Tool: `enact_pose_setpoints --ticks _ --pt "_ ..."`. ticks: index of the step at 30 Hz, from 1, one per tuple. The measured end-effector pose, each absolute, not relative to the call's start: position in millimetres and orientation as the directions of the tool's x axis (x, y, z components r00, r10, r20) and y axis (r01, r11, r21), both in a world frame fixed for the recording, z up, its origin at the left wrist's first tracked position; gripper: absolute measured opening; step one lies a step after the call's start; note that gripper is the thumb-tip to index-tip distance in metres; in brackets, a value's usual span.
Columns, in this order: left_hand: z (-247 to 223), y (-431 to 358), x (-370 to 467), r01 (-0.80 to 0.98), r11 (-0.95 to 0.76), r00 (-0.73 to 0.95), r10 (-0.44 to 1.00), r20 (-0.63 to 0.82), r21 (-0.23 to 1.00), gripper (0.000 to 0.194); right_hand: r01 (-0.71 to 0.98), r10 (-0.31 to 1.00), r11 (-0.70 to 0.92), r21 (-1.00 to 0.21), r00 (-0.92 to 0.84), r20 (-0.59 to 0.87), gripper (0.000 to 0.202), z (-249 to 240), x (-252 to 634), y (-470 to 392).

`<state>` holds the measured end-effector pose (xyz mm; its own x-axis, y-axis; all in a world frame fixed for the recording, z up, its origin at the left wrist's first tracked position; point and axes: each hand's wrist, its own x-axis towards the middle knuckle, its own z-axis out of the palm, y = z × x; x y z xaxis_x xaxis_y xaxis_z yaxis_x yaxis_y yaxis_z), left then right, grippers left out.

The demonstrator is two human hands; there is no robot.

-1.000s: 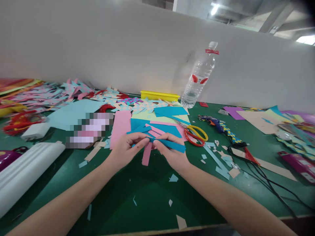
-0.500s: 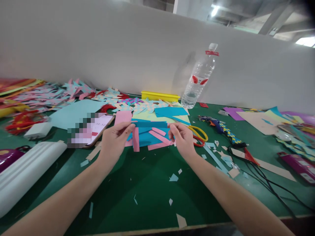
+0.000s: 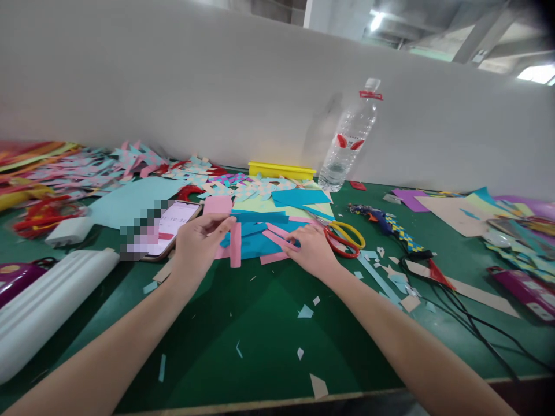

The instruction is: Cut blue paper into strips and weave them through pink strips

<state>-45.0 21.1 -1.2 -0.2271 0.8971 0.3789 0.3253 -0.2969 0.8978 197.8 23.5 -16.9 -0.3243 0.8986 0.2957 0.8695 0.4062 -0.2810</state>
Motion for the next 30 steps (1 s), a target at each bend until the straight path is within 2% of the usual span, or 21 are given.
enact_pose_setpoints --ticks 3,8,12,15,19,21,23,26,28,30 --pt "-1 21 -45 0.346 -0.303 -0.223 0.893 0.391 0.888 0.021 0.851 0.903 0.408 -0.330 -0.322 0.285 0.014 -14 198 23" --pt "-3 24 -46 0.254 -0.282 -0.257 0.902 0.346 0.925 0.025 0.822 0.905 0.416 -0.388 -0.334 0.263 0.007 -10 198 23" --pt "-5 26 -45 0.210 -0.290 -0.261 0.904 0.340 0.934 0.025 0.812 0.912 0.404 -0.422 -0.322 0.253 0.016 -9 199 23" --pt "-3 25 -46 0.217 -0.298 -0.253 0.903 0.348 0.930 0.024 0.804 0.915 0.398 -0.441 -0.313 0.254 0.013 -8 198 23" --pt "0 23 -48 0.349 -0.342 -0.217 0.876 0.431 0.872 0.022 0.792 0.885 0.399 -0.462 -0.203 0.418 0.017 -1 198 23" --pt "1 23 -50 0.445 -0.375 -0.192 0.847 0.495 0.813 0.020 0.787 0.837 0.437 -0.436 -0.178 0.518 0.017 2 199 23" --pt "1 23 -52 0.534 -0.411 -0.156 0.811 0.564 0.739 0.018 0.798 0.806 0.466 -0.383 -0.204 0.555 0.016 5 200 24" --pt "-1 24 -52 0.603 -0.468 -0.094 0.762 0.640 0.646 0.017 0.843 0.856 0.439 -0.310 -0.288 0.428 0.015 6 197 26" --pt "-2 24 -51 0.606 -0.486 -0.065 0.759 0.648 0.630 0.018 0.864 0.894 0.418 -0.280 -0.335 0.298 0.015 7 194 26" --pt "-2 24 -51 0.603 -0.480 -0.056 0.771 0.634 0.637 0.018 0.873 0.904 0.414 -0.259 -0.360 0.232 0.013 7 190 25"
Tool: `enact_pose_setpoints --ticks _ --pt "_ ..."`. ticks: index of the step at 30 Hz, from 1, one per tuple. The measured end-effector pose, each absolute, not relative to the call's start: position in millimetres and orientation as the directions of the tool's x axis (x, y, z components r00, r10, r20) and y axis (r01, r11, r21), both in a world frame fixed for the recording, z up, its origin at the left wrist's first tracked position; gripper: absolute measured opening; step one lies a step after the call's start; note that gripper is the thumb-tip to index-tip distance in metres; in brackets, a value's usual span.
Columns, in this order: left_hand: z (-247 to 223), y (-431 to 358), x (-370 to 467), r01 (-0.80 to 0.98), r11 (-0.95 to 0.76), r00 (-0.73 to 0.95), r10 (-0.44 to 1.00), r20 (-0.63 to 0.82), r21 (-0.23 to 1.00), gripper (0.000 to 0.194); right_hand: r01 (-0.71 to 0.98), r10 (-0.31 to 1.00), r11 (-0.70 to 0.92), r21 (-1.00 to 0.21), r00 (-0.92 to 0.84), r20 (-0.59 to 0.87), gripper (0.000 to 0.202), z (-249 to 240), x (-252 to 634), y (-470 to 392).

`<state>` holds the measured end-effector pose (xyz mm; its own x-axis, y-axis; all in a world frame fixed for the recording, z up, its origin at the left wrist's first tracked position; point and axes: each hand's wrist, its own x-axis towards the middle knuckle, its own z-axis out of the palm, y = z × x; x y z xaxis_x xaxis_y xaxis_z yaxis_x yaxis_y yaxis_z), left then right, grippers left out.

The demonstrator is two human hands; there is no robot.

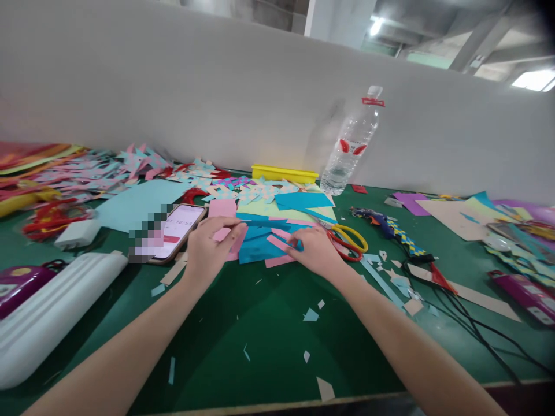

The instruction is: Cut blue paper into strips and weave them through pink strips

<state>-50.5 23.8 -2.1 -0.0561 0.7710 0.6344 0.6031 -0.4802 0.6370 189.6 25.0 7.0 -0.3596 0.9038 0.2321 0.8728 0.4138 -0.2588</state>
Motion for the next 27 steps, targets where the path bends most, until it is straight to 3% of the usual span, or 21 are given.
enact_pose_setpoints --ticks 11,14,20,24,27 --pt "0 24 -52 0.582 -0.415 -0.112 0.811 0.575 0.699 0.023 0.895 0.926 0.373 -0.245 -0.344 0.153 0.014 11 185 15" --pt "1 24 -52 0.562 -0.401 -0.127 0.822 0.555 0.723 0.023 0.863 0.935 0.354 -0.360 -0.314 0.166 0.021 3 189 14" --pt "1 26 -52 0.494 -0.345 -0.189 0.853 0.487 0.798 0.025 0.726 0.943 0.331 -0.603 -0.235 0.235 0.010 2 198 5" --pt "0 27 -53 0.447 -0.316 -0.247 0.856 0.454 0.837 0.024 0.477 0.927 0.365 -0.800 -0.264 0.266 0.012 16 200 -4" --pt "0 26 -53 0.437 -0.316 -0.255 0.854 0.453 0.842 0.024 0.156 0.938 0.263 -0.952 -0.272 0.214 0.017 23 201 -7"
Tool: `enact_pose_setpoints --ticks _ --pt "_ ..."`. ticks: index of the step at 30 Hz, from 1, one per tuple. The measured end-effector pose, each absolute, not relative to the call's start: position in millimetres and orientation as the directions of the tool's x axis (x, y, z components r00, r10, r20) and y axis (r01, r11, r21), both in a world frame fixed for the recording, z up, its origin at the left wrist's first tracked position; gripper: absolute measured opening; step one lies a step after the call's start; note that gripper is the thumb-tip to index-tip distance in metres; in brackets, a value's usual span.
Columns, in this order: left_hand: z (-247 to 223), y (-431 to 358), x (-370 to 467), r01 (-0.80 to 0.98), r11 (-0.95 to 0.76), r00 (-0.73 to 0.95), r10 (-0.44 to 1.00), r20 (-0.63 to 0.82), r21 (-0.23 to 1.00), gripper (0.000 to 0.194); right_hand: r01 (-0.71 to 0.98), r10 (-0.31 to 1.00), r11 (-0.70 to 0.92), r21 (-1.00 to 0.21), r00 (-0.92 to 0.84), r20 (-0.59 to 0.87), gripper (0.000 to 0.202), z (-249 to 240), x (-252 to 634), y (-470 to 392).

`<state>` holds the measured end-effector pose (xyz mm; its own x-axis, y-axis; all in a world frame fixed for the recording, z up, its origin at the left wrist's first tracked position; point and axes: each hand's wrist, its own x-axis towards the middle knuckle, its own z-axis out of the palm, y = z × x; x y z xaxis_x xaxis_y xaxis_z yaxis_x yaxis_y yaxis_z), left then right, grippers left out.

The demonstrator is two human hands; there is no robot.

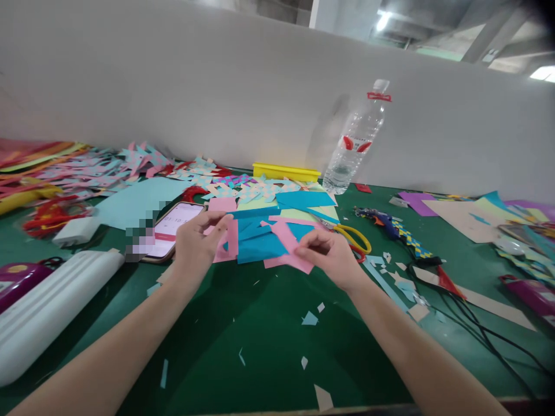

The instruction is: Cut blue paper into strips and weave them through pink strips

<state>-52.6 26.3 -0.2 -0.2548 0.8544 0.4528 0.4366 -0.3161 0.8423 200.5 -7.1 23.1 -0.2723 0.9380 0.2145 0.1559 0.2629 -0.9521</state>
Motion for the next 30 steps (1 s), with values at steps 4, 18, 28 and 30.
enact_pose_setpoints --ticks 4,18,28,30 --pt "1 21 -48 0.499 -0.363 -0.222 0.824 0.521 0.787 0.021 -0.216 0.974 0.128 -0.968 -0.157 0.164 0.019 23 201 -6" --pt "3 16 -42 0.630 -0.420 -0.136 0.768 0.626 0.653 0.014 -0.194 0.968 0.252 -0.948 0.035 0.250 0.026 20 213 5" --pt "4 18 -45 0.647 -0.457 -0.124 0.727 0.676 0.610 0.015 0.086 0.872 0.450 -0.889 0.175 0.458 0.012 19 207 -4" --pt "2 18 -45 0.639 -0.505 -0.080 0.706 0.703 0.580 0.012 0.177 0.820 0.517 -0.837 0.178 0.544 0.008 20 206 -6"
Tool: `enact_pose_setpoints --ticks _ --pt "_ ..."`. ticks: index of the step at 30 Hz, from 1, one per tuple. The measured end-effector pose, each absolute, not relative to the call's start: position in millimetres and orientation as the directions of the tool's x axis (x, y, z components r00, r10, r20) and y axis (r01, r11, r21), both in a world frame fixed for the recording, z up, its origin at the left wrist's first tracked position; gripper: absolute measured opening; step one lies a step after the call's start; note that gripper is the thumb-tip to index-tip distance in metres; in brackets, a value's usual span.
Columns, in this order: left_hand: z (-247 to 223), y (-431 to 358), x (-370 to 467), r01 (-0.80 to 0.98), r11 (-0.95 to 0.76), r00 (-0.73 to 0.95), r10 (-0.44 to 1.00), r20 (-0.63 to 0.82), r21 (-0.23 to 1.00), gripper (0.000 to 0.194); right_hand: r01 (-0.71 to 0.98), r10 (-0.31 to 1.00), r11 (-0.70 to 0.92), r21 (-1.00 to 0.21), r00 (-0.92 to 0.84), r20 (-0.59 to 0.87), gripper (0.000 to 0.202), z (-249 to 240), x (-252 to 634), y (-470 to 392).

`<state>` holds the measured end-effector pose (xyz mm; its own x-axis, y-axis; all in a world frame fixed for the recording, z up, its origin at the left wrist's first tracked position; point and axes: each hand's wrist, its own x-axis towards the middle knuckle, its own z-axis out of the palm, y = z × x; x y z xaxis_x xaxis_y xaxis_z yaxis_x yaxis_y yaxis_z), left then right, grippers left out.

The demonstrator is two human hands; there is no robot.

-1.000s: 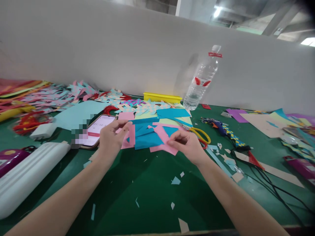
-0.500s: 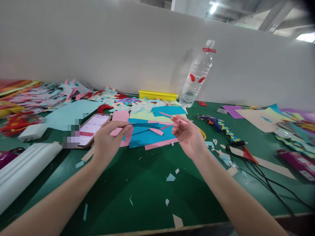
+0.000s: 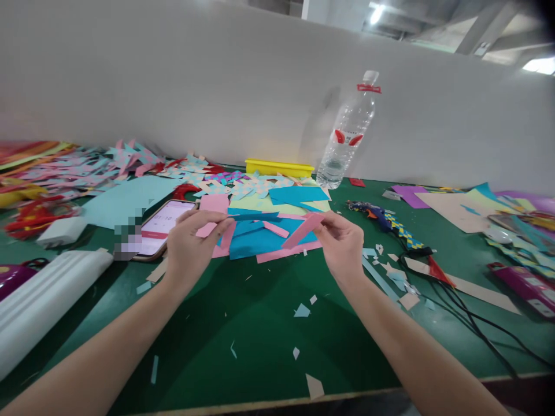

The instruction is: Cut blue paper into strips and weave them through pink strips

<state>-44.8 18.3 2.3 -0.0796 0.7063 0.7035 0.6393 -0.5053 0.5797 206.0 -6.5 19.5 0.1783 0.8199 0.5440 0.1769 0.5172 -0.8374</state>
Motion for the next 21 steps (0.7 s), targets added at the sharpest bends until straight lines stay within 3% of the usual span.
enact_pose_setpoints --ticks 7,21 --pt "0.7 14.0 -41.7 0.640 -0.626 0.073 0.627 0.776 0.446 0.007 0.204 0.716 0.652 -0.730 0.151 0.682 0.009 21.1 203.7 -8.7" --pt "4.1 8.3 -38.7 0.558 -0.730 0.193 0.577 0.794 0.395 0.004 0.214 0.677 0.706 -0.676 0.080 0.732 0.013 18.1 202.1 -7.2"
